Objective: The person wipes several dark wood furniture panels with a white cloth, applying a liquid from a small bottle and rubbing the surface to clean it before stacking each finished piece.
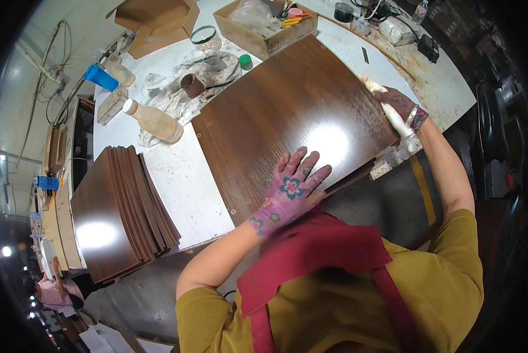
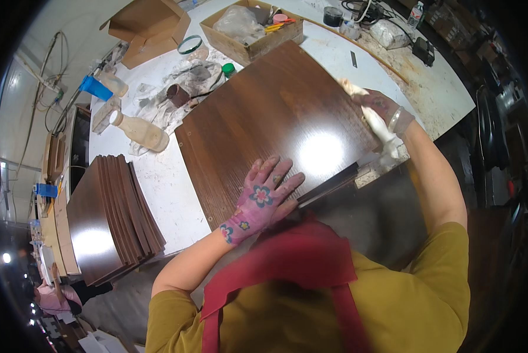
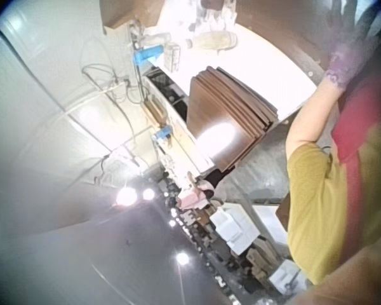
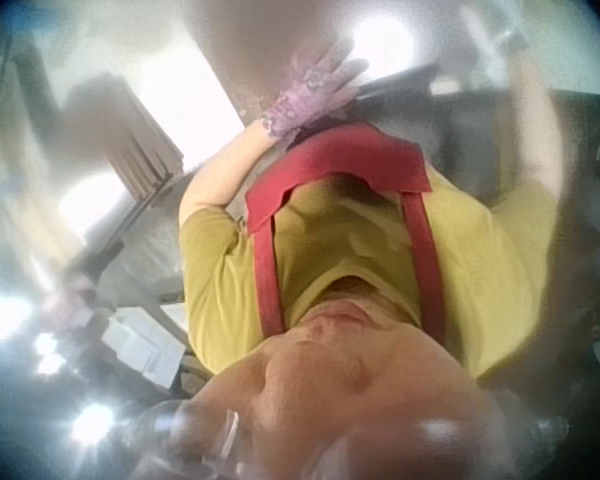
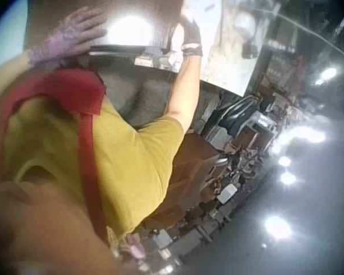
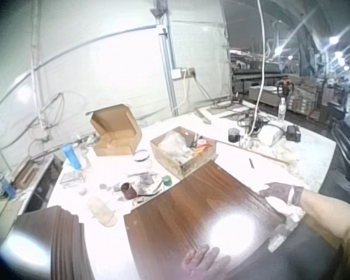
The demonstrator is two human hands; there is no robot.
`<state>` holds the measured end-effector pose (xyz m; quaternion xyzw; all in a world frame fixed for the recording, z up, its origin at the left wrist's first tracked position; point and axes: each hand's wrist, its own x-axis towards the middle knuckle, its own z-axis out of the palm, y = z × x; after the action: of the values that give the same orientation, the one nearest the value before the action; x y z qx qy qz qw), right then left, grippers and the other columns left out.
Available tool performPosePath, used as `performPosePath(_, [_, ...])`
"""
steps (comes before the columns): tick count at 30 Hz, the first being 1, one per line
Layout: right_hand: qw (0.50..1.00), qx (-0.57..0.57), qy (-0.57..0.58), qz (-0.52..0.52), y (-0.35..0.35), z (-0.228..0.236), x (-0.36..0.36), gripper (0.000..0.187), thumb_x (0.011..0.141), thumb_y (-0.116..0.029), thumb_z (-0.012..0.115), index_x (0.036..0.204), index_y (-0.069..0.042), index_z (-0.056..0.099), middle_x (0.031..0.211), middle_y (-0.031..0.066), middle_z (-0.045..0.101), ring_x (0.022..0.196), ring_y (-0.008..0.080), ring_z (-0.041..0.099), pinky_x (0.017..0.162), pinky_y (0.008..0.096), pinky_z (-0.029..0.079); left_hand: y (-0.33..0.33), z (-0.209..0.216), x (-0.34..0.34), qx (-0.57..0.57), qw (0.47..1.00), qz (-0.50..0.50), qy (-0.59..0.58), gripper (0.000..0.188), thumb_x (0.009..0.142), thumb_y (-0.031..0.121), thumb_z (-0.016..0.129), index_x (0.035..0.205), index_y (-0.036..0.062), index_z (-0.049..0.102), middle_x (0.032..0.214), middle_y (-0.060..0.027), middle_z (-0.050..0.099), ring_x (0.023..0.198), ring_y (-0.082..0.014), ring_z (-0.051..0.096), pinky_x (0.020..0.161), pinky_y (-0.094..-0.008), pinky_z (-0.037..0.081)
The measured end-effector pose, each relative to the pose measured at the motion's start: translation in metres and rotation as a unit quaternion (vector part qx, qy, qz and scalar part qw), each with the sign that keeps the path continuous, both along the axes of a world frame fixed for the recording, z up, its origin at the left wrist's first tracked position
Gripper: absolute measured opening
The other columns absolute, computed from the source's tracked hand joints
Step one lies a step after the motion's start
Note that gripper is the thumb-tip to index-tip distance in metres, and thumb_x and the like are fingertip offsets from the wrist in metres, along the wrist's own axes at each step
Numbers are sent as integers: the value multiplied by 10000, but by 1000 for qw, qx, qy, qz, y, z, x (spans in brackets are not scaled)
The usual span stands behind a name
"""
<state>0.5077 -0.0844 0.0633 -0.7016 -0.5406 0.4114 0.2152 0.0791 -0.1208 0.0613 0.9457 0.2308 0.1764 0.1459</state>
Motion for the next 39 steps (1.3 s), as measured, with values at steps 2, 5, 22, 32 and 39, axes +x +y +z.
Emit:
performPosePath(2, [998,26,-1,-54,8,-25,37,403,949,-306,540,1322,-154,555,1366,119,469,1241,245,443,1070,315,340,-7,-14,-12,17,998,-11,59,555,825,397,657,1339,228,534,1413,-87,475,1371,-315,347,1134,-490,234])
performPosePath(5, [944,128,189,-238,14,32,77,333,926,-279,596,1191,-78,618,1093,51,609,955,170,572,863,278,466,-13,-20,-20,37,998,-27,49,531,824,399,656,1310,211,554,1398,-81,487,1357,-285,372,1134,-466,250])
performPosePath(22, [831,286,-181,442,-82,-12,-377,522,779,-245,632,1293,-315,576,1213,130,586,1098,316,558,937,444,423,161,-73,-98,182,955,230,47,407,942,286,519,1329,158,523,1388,-91,485,1309,-350,407,1086,-483,312])
performPosePath(32, [901,349,-227,122,-125,-38,-277,556,723,-227,726,1259,-173,586,1188,101,600,1048,329,586,931,440,473,148,-54,-87,133,955,256,71,473,971,379,467,1408,201,445,1473,-89,398,1388,-342,315,1118,-554,233])
performPosePath(39, [947,130,-249,-157,-122,1,-185,366,875,-205,626,1234,-135,604,1081,125,664,911,278,660,809,398,542,145,-54,-102,114,960,244,79,489,976,374,482,1432,210,413,1501,-93,347,1412,-318,274,1116,-558,227])
